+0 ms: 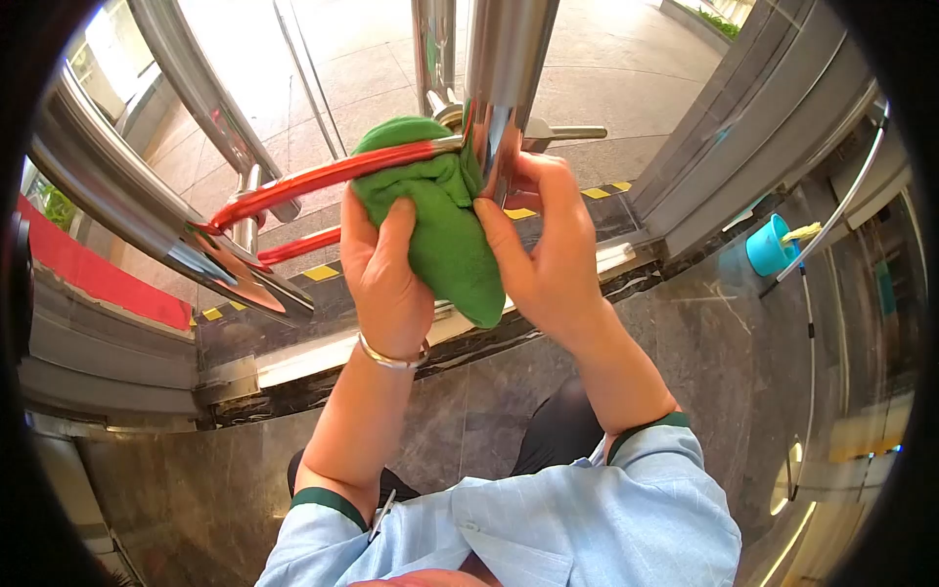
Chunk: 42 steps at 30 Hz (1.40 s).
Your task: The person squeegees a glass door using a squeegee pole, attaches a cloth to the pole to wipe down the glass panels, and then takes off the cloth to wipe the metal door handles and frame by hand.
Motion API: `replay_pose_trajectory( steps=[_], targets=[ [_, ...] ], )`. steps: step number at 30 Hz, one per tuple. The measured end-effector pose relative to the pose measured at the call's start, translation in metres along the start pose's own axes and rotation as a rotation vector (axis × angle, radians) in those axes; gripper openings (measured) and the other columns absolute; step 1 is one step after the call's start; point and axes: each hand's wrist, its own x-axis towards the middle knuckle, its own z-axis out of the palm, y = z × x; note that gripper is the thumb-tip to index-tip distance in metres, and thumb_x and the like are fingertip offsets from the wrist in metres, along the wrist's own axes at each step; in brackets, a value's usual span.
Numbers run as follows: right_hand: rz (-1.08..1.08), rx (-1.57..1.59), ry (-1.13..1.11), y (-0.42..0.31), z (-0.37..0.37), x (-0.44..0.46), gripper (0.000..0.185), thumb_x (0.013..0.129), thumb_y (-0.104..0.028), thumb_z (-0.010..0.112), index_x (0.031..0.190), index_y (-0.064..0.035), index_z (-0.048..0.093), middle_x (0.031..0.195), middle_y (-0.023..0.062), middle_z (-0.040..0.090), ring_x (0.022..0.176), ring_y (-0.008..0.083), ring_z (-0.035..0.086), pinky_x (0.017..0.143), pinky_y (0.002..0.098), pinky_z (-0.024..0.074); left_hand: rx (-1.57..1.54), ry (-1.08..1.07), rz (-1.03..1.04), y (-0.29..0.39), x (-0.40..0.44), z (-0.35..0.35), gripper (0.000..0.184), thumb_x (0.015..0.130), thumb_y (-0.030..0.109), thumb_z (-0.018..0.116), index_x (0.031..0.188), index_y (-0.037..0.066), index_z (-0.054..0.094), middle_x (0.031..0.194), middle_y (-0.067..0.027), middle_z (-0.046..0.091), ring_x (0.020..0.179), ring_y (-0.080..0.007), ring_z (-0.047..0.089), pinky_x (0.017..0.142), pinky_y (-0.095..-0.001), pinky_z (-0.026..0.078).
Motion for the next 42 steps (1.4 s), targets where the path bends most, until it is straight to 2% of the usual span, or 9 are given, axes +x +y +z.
replay_pose_trajectory(
  steps=[5,16,20,24,28,32,35,38,42],
  targets=[
    [-0.108,-0.084,0.012,0.005,0.002,0.003,0.032,0.085,-0.001,0.063,0.114,0.0013,0.050,0.105,0.0089,0.057,0.099,0.0159,0.058,0.088,0.0309,0.0454,0.379,-0.119,0.112,0.004,0.021,-0.015,0.037,0.087,-0.005,0.047,0.124,-0.003,0.048,0.107,-0.0078,0.061,0.095,-0.0139,0.058,0.082,-0.0266,0.048],
    [-0.147,-0.114,0.063,0.004,0.004,0.008,0.036,0.077,-0.001,0.070,0.107,0.0023,0.050,0.096,0.0118,0.059,0.085,0.0203,0.064,0.075,0.0307,0.0521,1.602,-0.257,0.420,0.018,0.010,0.002,0.040,0.076,0.000,0.055,0.115,-0.002,0.052,0.106,-0.0263,0.056,0.090,-0.0409,0.059,0.075,-0.0451,0.050],
    [-0.092,-0.081,0.117,-0.001,0.010,0.002,0.036,0.077,-0.002,0.070,0.107,0.0016,0.051,0.096,0.0112,0.060,0.086,0.0191,0.065,0.076,0.0301,0.0521,1.498,-0.349,0.291,0.040,-0.002,-0.016,0.033,0.076,0.004,0.061,0.108,-0.002,0.053,0.105,-0.0213,0.058,0.086,-0.0302,0.063,0.070,-0.0377,0.052],
    [-0.123,-0.107,0.103,0.008,0.009,0.003,0.037,0.077,-0.002,0.071,0.108,0.0013,0.051,0.096,0.0107,0.060,0.083,0.0169,0.064,0.075,0.0290,0.0509,0.513,0.218,0.075,0.039,-0.017,-0.041,0.024,0.090,0.014,0.058,0.108,0.000,0.051,0.102,-0.0075,0.057,0.086,-0.0126,0.056,0.073,-0.0274,0.047],
    [-0.124,-0.099,0.091,0.007,0.007,0.003,0.036,0.077,-0.001,0.070,0.108,0.0015,0.051,0.095,0.0099,0.059,0.081,0.0164,0.063,0.075,0.0287,0.0504,0.109,0.407,0.106,0.030,-0.018,-0.014,0.024,0.095,0.012,0.051,0.115,-0.001,0.048,0.106,-0.0105,0.057,0.095,-0.0140,0.054,0.084,-0.0276,0.044],
    [-0.164,-0.053,0.059,0.009,0.004,0.004,0.035,0.077,0.000,0.070,0.107,0.0019,0.051,0.096,0.0096,0.057,0.080,0.0165,0.063,0.074,0.0284,0.0503,0.695,0.376,0.570,0.009,0.003,-0.011,0.028,0.095,0.009,0.050,0.121,-0.001,0.047,0.108,-0.0093,0.058,0.097,-0.0134,0.054,0.081,-0.0288,0.047],
    [-0.210,-0.061,0.048,0.014,0.004,0.008,0.035,0.077,0.000,0.071,0.106,0.0021,0.051,0.095,0.0099,0.056,0.080,0.0169,0.063,0.073,0.0281,0.0505,0.780,0.262,0.519,0.013,0.009,-0.025,0.034,0.088,0.001,0.053,0.122,0.001,0.049,0.110,-0.0136,0.057,0.100,-0.0204,0.057,0.082,-0.0334,0.048],
    [-0.197,-0.084,0.042,0.014,0.003,0.008,0.036,0.076,-0.001,0.072,0.106,0.0021,0.051,0.095,0.0102,0.055,0.080,0.0175,0.063,0.072,0.0284,0.0511,1.475,-0.166,0.651,-0.002,0.006,-0.013,0.043,0.078,-0.006,0.053,0.120,0.003,0.053,0.106,-0.0175,0.058,0.097,-0.0312,0.059,0.082,-0.0385,0.049],
    [-0.153,-0.089,0.030,0.012,-0.001,0.008,0.039,0.075,-0.004,0.073,0.106,0.0021,0.051,0.095,0.0108,0.056,0.081,0.0184,0.064,0.072,0.0298,0.0518,1.266,-0.135,0.565,-0.009,0.015,-0.004,0.045,0.071,-0.006,0.054,0.115,0.004,0.057,0.104,-0.0189,0.058,0.094,-0.0377,0.059,0.081,-0.0408,0.049]
  ],
)
